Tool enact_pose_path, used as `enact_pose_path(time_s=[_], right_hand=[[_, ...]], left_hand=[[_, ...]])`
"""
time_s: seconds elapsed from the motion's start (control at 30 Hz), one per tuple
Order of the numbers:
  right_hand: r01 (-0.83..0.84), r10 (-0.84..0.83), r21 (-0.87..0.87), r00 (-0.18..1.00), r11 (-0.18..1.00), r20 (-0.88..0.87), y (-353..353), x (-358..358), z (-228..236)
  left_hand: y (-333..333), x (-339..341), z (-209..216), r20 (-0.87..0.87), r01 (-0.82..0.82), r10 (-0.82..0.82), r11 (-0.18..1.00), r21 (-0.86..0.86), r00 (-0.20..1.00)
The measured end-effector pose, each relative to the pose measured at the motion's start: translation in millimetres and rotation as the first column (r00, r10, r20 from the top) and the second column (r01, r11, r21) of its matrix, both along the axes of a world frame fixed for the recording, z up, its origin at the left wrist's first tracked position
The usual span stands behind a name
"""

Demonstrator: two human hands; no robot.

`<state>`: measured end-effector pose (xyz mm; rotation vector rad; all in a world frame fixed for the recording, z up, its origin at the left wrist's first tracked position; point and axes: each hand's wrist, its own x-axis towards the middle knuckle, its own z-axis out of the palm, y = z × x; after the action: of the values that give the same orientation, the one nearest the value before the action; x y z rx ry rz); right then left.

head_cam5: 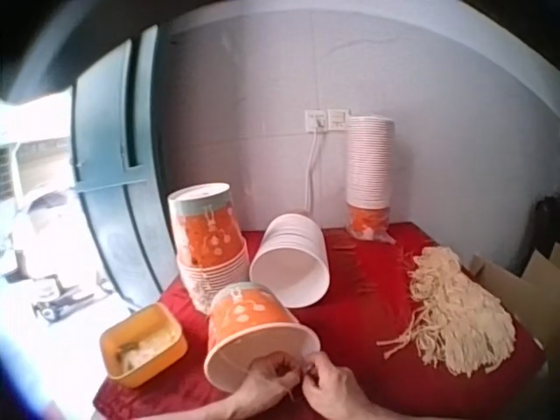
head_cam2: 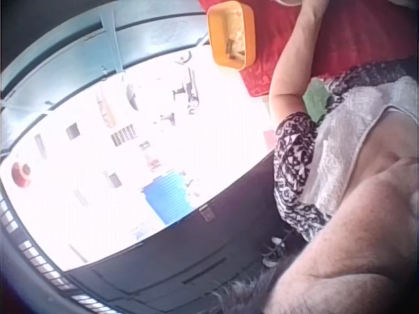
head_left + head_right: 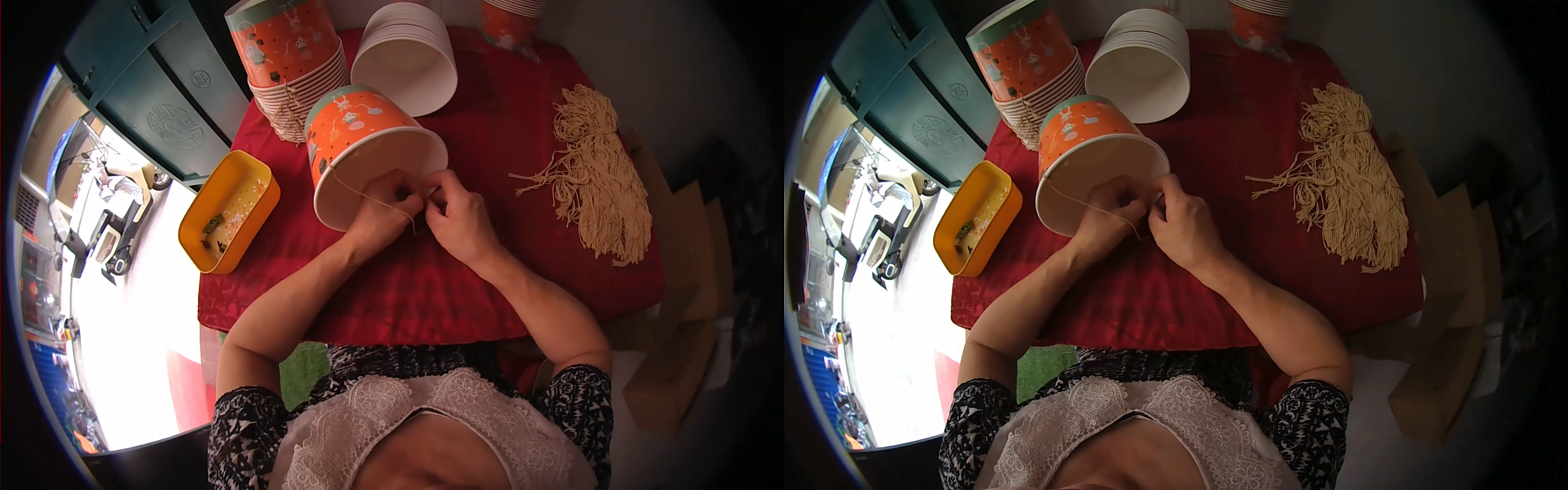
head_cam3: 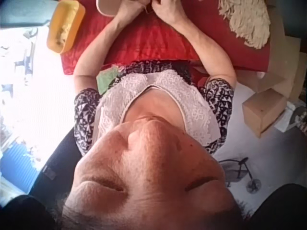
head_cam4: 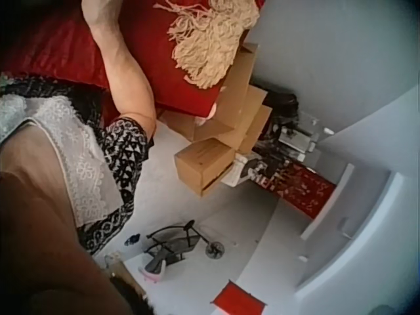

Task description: Attaching plastic handles to containers.

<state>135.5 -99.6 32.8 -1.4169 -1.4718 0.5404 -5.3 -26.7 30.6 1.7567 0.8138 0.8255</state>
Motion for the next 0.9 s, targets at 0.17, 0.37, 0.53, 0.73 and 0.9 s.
enact_pose_path(time_s=[0.17, 0.37, 0.53, 0.73, 0.9], right_hand=[[-0.018, 0.018, -0.008, 1.000, 1.000, -0.017, 3.3, -0.4, -5.0], [-0.002, 0.001, -0.090, 1.000, 0.996, -0.011, 1.8, 3.4, 7.3], [0.003, -0.030, -0.186, 0.989, 0.982, -0.144, 3.6, 1.3, 5.4], [-0.016, 0.014, -0.035, 0.999, 0.999, -0.051, 1.9, 1.9, 2.8], [-0.021, 0.022, -0.062, 0.999, 0.998, 0.027, 2.9, 2.3, 4.7]], left_hand=[[1.6, -0.9, -1.1, -0.022, 0.005, -0.005, 1.000, -0.017, 1.000], [-0.5, -0.9, 7.2, -0.051, -0.010, 0.005, 0.995, -0.099, 0.999], [-0.4, -0.8, 6.4, -0.021, -0.019, 0.016, 0.984, -0.180, 1.000], [-2.4, -1.5, 14.8, 0.004, 0.000, 0.001, 0.965, -0.261, 1.000], [-3.6, -1.8, 17.9, -0.011, -0.014, 0.012, 0.969, -0.246, 1.000]])
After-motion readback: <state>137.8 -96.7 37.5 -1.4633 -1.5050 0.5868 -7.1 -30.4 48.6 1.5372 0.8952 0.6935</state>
